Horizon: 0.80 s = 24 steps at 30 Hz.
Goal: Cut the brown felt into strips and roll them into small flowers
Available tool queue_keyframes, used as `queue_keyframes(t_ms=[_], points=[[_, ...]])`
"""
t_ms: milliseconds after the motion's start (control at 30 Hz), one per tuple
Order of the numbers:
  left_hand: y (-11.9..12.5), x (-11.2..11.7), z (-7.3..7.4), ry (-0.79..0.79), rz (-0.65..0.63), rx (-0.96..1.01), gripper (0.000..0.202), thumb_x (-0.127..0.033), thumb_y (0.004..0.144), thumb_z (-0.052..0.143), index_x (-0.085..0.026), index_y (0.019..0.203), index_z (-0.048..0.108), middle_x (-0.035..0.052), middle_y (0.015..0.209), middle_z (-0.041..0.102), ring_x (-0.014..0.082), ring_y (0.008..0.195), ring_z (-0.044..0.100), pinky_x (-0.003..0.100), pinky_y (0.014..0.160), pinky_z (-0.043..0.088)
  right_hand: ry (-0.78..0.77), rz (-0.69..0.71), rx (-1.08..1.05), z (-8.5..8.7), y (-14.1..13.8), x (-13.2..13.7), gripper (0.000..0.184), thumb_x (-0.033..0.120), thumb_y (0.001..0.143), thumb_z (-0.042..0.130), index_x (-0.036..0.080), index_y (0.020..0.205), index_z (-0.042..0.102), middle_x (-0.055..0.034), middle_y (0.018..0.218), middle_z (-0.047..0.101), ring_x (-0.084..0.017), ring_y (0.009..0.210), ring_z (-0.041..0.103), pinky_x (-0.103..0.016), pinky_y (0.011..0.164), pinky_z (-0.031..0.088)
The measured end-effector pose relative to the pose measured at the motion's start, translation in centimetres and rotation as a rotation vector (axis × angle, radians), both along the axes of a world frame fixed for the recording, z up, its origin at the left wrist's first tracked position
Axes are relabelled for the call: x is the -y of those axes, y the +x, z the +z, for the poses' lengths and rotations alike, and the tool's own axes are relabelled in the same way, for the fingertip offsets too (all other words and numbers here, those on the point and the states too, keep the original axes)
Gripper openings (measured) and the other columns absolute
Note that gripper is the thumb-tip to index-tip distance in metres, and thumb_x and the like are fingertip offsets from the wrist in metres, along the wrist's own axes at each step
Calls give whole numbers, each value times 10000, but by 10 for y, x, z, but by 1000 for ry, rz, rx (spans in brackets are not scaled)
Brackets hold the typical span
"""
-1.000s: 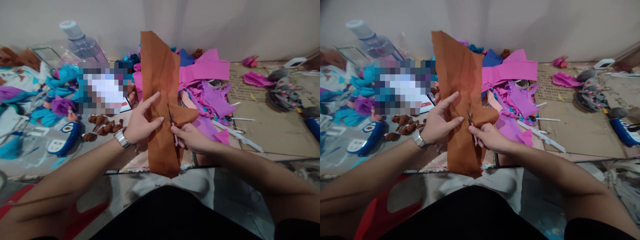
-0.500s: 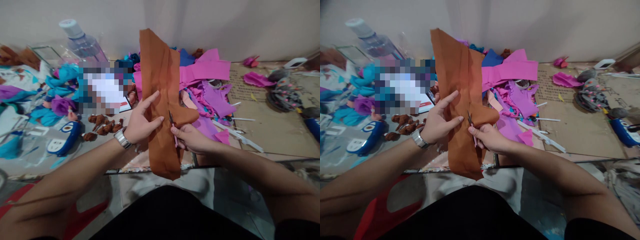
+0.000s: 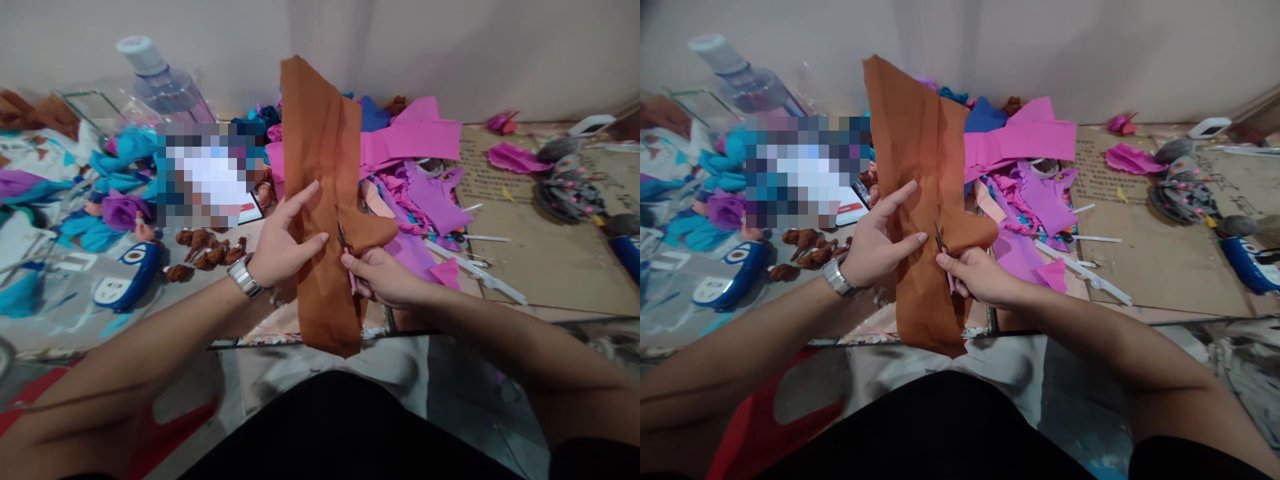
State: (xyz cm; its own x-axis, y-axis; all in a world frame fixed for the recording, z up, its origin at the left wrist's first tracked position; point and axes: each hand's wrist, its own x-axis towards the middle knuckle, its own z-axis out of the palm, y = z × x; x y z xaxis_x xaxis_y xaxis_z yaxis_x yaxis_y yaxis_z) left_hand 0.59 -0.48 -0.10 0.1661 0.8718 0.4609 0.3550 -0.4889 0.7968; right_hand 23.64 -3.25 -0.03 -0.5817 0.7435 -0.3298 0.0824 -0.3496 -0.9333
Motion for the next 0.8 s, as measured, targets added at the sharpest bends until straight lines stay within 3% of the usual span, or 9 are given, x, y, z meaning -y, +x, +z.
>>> queue_keyframes(t_ms=[800], points=[[1, 1, 0, -3, 3, 21, 810, -532, 847, 847, -301, 1564, 551, 82, 1619, 554, 348, 1542, 480, 549, 1349, 325, -36, -5, -21, 0, -1, 0, 596, 710, 904, 690, 177, 663, 578, 24, 519, 589, -45, 377, 405, -209, 389, 226]])
